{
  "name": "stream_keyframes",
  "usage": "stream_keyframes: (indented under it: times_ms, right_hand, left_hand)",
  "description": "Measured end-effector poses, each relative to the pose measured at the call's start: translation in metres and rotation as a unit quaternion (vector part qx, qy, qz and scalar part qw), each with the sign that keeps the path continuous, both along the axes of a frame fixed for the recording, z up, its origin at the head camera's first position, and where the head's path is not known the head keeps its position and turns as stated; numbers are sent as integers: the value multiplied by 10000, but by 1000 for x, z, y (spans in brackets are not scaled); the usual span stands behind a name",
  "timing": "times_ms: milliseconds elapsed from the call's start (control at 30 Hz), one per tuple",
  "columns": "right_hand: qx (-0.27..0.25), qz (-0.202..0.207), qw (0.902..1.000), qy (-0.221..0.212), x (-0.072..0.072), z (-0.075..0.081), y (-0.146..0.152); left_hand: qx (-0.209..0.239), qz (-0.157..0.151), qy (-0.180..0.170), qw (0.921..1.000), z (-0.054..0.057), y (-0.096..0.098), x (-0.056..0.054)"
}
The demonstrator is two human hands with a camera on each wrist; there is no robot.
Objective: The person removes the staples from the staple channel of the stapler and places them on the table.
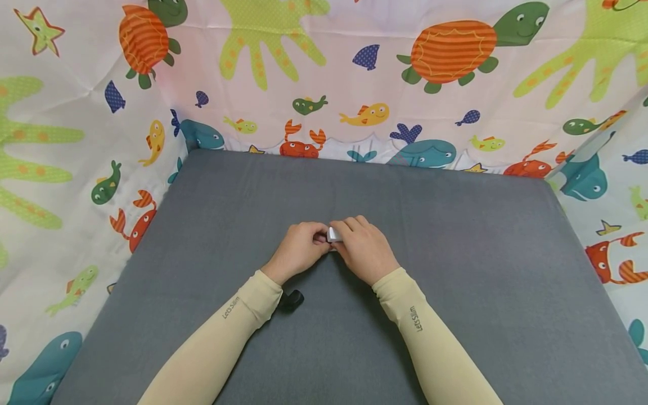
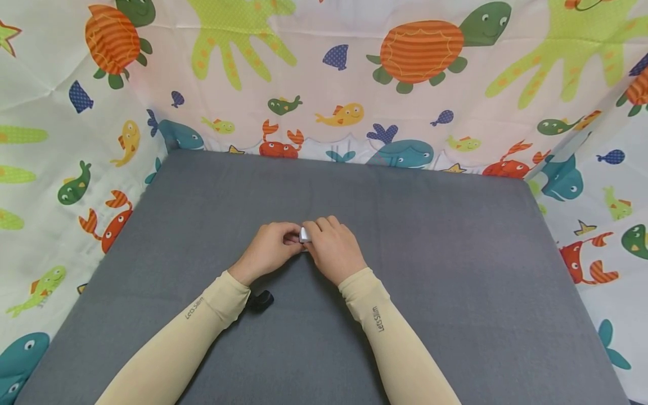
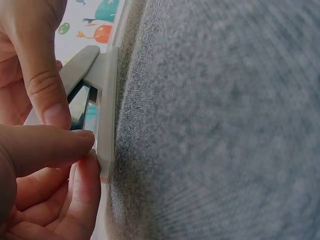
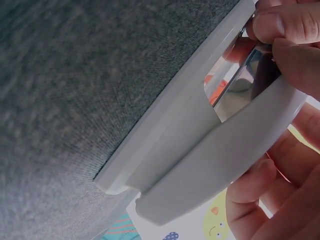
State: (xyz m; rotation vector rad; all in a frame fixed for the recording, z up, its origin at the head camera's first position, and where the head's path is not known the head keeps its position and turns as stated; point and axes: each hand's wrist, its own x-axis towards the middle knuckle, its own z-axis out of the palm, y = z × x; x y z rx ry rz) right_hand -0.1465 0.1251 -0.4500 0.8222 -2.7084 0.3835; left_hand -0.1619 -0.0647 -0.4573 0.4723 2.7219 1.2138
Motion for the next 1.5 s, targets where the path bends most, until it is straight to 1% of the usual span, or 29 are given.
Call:
stream_keyframes:
  times_ms: [167,367,600,800,1167,1333,1500]
  right_hand:
    - [-10,-6,10000,6,0,2,0]
    - [-186,-48,9997,-147,2,8,2]
    - [-221,-77,9995,-226,1,13,7]
    - [-373,-166,9981,-454,1,19,12]
    - [-540,-255,9954,-746,2,27,18]
    - [-717,-379,9934,-812,1,34,24]
    - [-720,-483,9915,-968,0,41,31]
  left_hand:
    - [-13,19,-1,10000,1,1,0]
    - [32,27,13,10000,2,1,1]
    - [-4,-8,69,10000,0,0,0]
    - [-12,27,-16,10000,-1,1,1]
    - [-27,40,-42,10000,-1,1,3]
    - [-20,69,-28,10000,-1,0,2]
    - [14,87,2,10000,0,2,2]
